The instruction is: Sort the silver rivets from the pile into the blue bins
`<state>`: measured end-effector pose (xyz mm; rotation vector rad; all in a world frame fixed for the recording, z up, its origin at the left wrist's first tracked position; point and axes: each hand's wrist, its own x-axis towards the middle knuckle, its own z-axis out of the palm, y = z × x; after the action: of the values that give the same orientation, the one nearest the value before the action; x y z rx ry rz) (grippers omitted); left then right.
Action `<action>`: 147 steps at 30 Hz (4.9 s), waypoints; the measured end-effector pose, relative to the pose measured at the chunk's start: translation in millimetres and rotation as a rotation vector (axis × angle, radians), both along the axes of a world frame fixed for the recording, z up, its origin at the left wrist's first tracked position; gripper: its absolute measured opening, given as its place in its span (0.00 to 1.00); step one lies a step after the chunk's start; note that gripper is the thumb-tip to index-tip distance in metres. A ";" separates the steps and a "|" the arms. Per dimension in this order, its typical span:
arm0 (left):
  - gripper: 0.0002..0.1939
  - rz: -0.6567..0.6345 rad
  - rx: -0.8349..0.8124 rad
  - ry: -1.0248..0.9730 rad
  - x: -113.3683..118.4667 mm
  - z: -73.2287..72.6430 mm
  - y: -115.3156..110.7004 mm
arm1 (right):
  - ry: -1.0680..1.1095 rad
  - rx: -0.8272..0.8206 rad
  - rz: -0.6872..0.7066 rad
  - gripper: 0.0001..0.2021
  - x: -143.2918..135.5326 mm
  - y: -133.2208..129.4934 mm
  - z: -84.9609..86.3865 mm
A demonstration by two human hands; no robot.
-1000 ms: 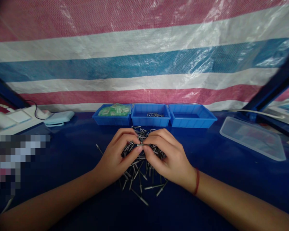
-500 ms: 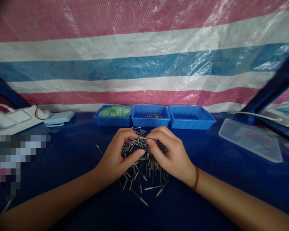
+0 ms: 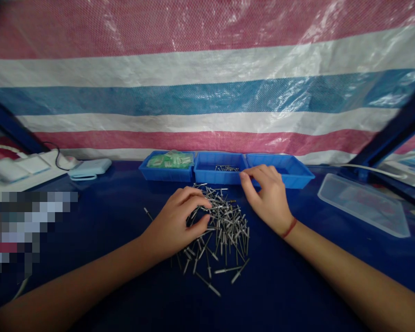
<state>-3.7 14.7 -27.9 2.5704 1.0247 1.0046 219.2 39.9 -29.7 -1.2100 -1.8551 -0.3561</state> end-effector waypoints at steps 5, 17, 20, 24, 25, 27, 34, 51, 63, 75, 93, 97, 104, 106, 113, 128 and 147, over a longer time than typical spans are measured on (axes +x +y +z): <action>0.06 0.008 0.037 0.192 -4.4 1.1 2.6 | -0.025 -0.026 0.182 0.05 -11.2 -12.8 0.2; 0.09 0.015 -0.130 0.262 4.9 5.5 8.1 | 0.009 -0.056 0.232 0.05 -13.3 -11.8 -2.1; 0.09 0.043 -0.181 0.259 8.3 8.7 8.2 | 0.001 -0.062 0.236 0.05 -13.3 -11.9 -3.1; 0.06 0.100 -0.231 0.270 11.4 11.2 5.3 | 0.008 -0.067 0.238 0.05 -13.4 -11.9 -3.6; 0.06 0.114 -0.235 0.277 11.7 11.4 4.8 | 0.009 -0.068 0.240 0.05 -13.4 -11.8 -3.7; 0.05 0.138 -0.225 0.292 11.9 11.6 4.1 | 0.009 -0.069 0.242 0.05 -13.3 -11.7 -3.7; 0.09 0.164 -0.009 0.407 10.3 12.6 1.8 | 0.008 -0.090 0.247 0.05 -12.5 -12.1 -4.0; 0.13 0.149 0.253 0.348 8.1 8.5 -3.4 | -0.244 -0.035 0.481 0.07 -22.3 -30.2 0.8; 0.10 -0.019 0.096 -0.024 5.8 3.7 -4.3 | -0.164 -0.033 0.485 0.06 -26.6 -35.2 6.8; 0.05 -0.075 0.089 -0.216 3.3 4.7 -7.4 | -0.102 -0.069 0.536 0.08 -29.3 -39.7 6.9; 0.04 -0.036 0.066 -0.242 4.2 1.7 -4.5 | 0.032 -0.036 0.489 0.10 -31.5 -39.9 8.5; 0.04 -0.035 0.048 -0.233 3.5 0.5 -3.6 | 0.034 -0.030 0.489 0.10 -32.0 -42.1 8.2; 0.07 -0.059 0.028 -0.176 2.9 -3.3 -3.3 | -0.027 -0.010 0.516 0.07 -31.7 -42.6 8.8; 0.08 -0.047 0.031 -0.128 3.1 -3.4 -3.0 | -0.064 -0.015 0.510 0.05 -31.0 -42.2 9.5; 0.14 0.065 0.030 -0.041 3.8 -0.5 -3.2 | 0.000 0.071 0.211 0.02 -16.4 -13.5 13.0; 0.10 0.211 0.023 0.069 -16.0 6.5 23.5 | -0.089 -0.016 0.151 0.06 -7.9 -10.2 -4.8; 0.11 0.088 0.019 0.303 -39.8 12.9 46.6 | 0.022 -0.103 0.205 0.06 -8.6 -8.3 -6.6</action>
<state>-43.5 61.3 -15.0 2.7728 1.2145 0.6563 210.7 31.6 -36.3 -1.0745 -1.9777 -0.1351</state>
